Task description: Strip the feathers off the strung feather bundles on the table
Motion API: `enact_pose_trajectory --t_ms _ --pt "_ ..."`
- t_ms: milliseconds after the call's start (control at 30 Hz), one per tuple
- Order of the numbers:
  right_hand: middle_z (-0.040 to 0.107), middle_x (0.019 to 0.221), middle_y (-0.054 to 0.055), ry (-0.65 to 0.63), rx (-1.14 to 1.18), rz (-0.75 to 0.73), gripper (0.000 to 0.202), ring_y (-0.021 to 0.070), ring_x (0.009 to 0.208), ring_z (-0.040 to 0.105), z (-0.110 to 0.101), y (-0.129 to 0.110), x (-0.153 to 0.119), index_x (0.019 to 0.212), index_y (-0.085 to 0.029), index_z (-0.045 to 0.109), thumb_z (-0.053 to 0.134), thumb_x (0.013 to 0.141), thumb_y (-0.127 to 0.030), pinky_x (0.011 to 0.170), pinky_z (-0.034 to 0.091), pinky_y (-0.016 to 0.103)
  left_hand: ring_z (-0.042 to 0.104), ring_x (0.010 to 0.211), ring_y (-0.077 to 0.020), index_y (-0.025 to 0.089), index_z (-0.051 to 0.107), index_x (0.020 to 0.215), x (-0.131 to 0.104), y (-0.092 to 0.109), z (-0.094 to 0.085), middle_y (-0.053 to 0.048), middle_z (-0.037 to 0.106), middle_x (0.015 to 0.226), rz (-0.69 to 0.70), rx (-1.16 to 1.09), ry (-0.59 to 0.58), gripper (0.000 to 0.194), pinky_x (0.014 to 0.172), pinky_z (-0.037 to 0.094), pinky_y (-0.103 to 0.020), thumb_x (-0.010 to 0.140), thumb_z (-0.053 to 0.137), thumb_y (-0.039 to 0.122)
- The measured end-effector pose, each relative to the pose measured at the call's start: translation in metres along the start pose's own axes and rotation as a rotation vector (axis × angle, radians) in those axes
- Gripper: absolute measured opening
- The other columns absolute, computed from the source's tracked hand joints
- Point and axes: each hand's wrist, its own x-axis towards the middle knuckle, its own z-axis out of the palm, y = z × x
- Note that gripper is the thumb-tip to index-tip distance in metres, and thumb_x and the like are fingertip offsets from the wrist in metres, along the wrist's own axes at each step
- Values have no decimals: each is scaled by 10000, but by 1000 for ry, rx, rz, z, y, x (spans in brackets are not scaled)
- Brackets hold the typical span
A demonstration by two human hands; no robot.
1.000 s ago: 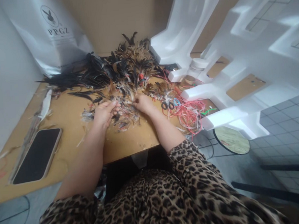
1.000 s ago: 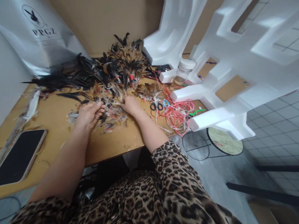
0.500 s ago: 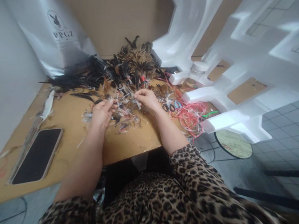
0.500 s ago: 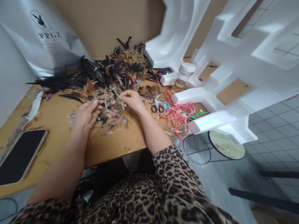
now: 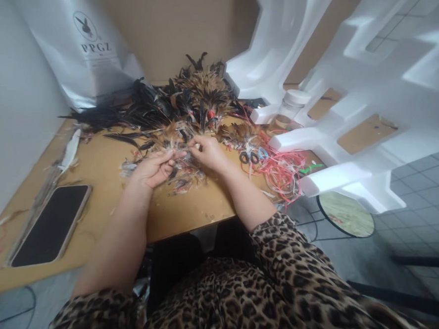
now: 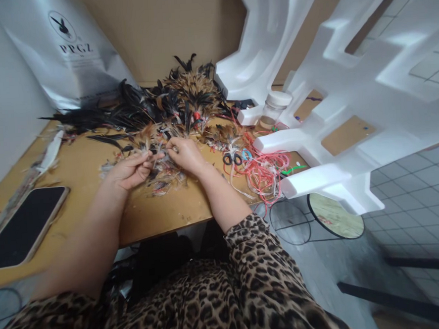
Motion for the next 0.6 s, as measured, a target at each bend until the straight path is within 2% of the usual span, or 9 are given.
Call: enact_pose_trajectory --t_ms 67,167,333,467,600 --pt "642 789 25 2 18 -4 130 110 702 536 3 -2 -1 769 -137 615 503 745 -199 712 388 234 532 495 -12 68 632 740 1 -1 -1 -143 677 854 -14 -9 -11 93 439 432 -65 778 548 53" --pt "624 746 9 -27 135 67 127 86 594 510 8 -2 -1 790 -144 597 507 751 -224 627 392 215 560 509 -30 64 642 753 4 -3 -2 -96 663 730 7 -4 26 107 452 452 -74 771 543 28" --pt "546 622 -37 -125 354 253 182 60 472 448 17 7 -1 869 -144 572 545 731 -261 497 355 187 581 517 -47 66 642 693 7 -4 -3 -62 638 635 162 92 127 68 461 457 -85 736 596 41" --pt "581 633 -11 -179 291 257 189 71 561 475 15 9 0 782 -116 633 572 713 -280 549 364 191 588 525 -57 74 654 673 8 -5 -2 -63 646 630 305 264 186 59 500 472 -110 697 666 127" --pt "615 657 9 -129 153 203 187 88 614 504 8 5 1 724 -113 662 550 724 -263 607 370 211 576 494 -64 97 653 636 10 -8 -1 -49 643 595 356 407 291 116 495 469 -136 644 716 194"
